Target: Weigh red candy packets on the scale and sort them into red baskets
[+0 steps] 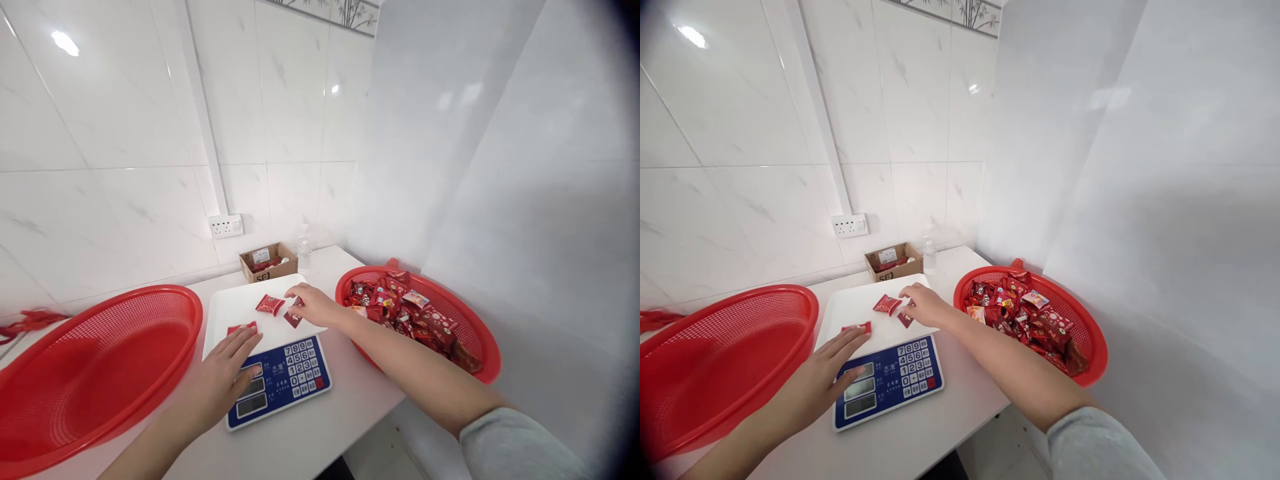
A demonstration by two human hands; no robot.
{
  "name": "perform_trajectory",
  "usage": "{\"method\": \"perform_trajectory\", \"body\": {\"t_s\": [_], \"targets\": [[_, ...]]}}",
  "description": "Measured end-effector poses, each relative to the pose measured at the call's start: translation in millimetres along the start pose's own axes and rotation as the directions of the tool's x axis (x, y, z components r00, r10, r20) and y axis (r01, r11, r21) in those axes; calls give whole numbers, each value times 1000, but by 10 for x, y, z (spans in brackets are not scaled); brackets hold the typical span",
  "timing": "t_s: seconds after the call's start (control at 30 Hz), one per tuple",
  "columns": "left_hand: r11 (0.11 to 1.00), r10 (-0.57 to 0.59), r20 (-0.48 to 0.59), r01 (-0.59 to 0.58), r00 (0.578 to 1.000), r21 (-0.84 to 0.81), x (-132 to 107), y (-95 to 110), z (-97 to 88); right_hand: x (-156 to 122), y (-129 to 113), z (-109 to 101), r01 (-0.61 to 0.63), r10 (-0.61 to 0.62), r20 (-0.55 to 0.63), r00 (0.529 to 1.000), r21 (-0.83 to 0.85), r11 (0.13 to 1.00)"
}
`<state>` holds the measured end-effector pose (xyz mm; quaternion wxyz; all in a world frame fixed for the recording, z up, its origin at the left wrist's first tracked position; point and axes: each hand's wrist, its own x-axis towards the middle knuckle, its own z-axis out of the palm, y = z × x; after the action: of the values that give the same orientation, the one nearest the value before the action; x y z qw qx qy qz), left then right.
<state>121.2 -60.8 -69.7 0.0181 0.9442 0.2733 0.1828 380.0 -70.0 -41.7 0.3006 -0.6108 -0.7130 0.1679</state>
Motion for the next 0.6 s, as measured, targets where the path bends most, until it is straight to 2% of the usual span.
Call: {"method": "perform_trajectory", "body": {"t_s": [0.1, 0.2, 0.33, 0.4, 0.47, 0.53, 0.6], "targets": [[999, -50, 25, 50, 998, 21, -32, -73, -18, -151, 168, -75, -20, 20, 22, 1000, -16, 1000], [995, -96, 78, 93, 992, 34, 13, -132, -1, -401, 313, -279, -39, 40, 22, 999, -77, 996], [976, -215, 130, 208, 968, 70, 82, -275, 157, -821, 525, -681, -189, 167, -129, 977, -176, 966], [970, -243, 166, 239, 956, 45, 105, -361, 275, -1048, 671, -883, -356, 314, -184, 931, -286, 890], [976, -215, 195, 218, 957, 4, 148, -415, 384, -1261, 835, -1036, -515, 484, -184, 856, -406, 755], [983, -169, 221, 179, 961, -26, 233, -405, 457, -1429, 990, -1105, -585, 603, -132, 787, -468, 662], [987, -138, 253, 155, 958, -49, 356, -323, 478, -1520, 1105, -1078, -598, 662, -53, 748, -486, 637]]}}
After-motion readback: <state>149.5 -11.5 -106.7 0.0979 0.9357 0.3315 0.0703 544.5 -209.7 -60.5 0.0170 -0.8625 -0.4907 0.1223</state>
